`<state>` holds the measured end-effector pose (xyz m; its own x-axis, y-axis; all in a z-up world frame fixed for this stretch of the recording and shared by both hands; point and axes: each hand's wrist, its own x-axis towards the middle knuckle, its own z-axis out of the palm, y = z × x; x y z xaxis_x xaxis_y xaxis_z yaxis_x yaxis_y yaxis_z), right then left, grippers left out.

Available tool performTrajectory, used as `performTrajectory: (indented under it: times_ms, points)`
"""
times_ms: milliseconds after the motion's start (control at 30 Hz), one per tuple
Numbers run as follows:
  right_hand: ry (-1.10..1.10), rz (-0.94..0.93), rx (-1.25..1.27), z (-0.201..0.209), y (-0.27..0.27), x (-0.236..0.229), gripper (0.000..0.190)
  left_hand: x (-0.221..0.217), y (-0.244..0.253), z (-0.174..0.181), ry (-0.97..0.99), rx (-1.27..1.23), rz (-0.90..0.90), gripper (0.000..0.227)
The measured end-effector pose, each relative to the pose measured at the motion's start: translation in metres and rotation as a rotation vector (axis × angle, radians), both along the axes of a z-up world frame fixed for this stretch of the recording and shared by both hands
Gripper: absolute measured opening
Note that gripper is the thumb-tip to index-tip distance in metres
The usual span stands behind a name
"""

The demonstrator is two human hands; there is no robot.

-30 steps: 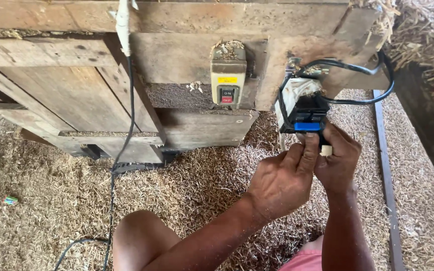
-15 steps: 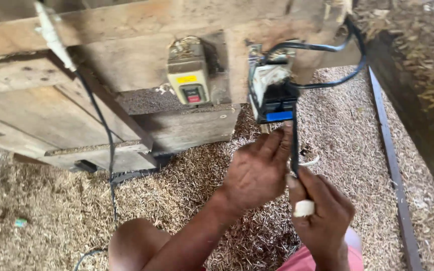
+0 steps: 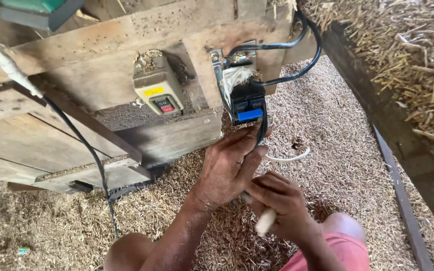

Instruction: The person kneels on a sawdust-covered floor and works on an electrical switch box mounted to a wooden post, routing and seating black and white wires into the terminals of a breaker-style switch that feeds a green electric planer. They press the wires into place and reposition the cabling throughout the clip.

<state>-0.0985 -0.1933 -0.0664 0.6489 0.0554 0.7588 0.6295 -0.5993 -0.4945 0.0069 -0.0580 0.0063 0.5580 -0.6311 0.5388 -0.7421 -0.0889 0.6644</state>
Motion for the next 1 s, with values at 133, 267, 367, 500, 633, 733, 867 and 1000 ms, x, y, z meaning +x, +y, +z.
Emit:
performTrajectory:
  times_ms: [133, 267, 367, 500, 633, 733, 867, 1000]
  points:
    - [0.264, 0.175, 0.864, -0.054, -0.040, 0.020, 0.033, 0.002, 0.006, -0.002, -0.169, -0.058, 0.023, 0.037]
    - [0.646, -0.047, 0.970, -0.012, -0.017, 0.045, 0.027, 0.005, 0.007, 0.000, 0.029, -0.001, -0.083, 0.039]
    - [-0.049, -0.105, 0.056, -0.006, -0.009, 0.058, 0.027, 0.007, 0.006, 0.002, -0.128, 0.025, -0.004, 0.039]
    - [0.550, 0.558, 1.108, 0.005, -0.003, 0.064, 0.014, 0.008, 0.013, 0.006, -0.089, 0.043, -0.034, 0.035]
    - [0.643, 0.462, 1.405, 0.007, -0.009, 0.060, 0.016, 0.012, 0.020, 0.002, -0.314, 0.147, 0.046, 0.023]
    - [0.506, 0.412, 1.324, 0.002, -0.021, 0.059, 0.022, 0.017, 0.013, 0.001, -0.036, 0.283, 0.128, 0.031]
    - [0.486, 0.340, 1.308, 0.040, -0.048, 0.048, 0.014, 0.009, 0.025, 0.009, -0.323, 0.159, 0.136, 0.042]
    - [0.515, 0.439, 1.232, 0.033, -0.069, 0.049, 0.020, 0.012, 0.022, -0.002, -0.336, 0.149, 0.096, 0.055]
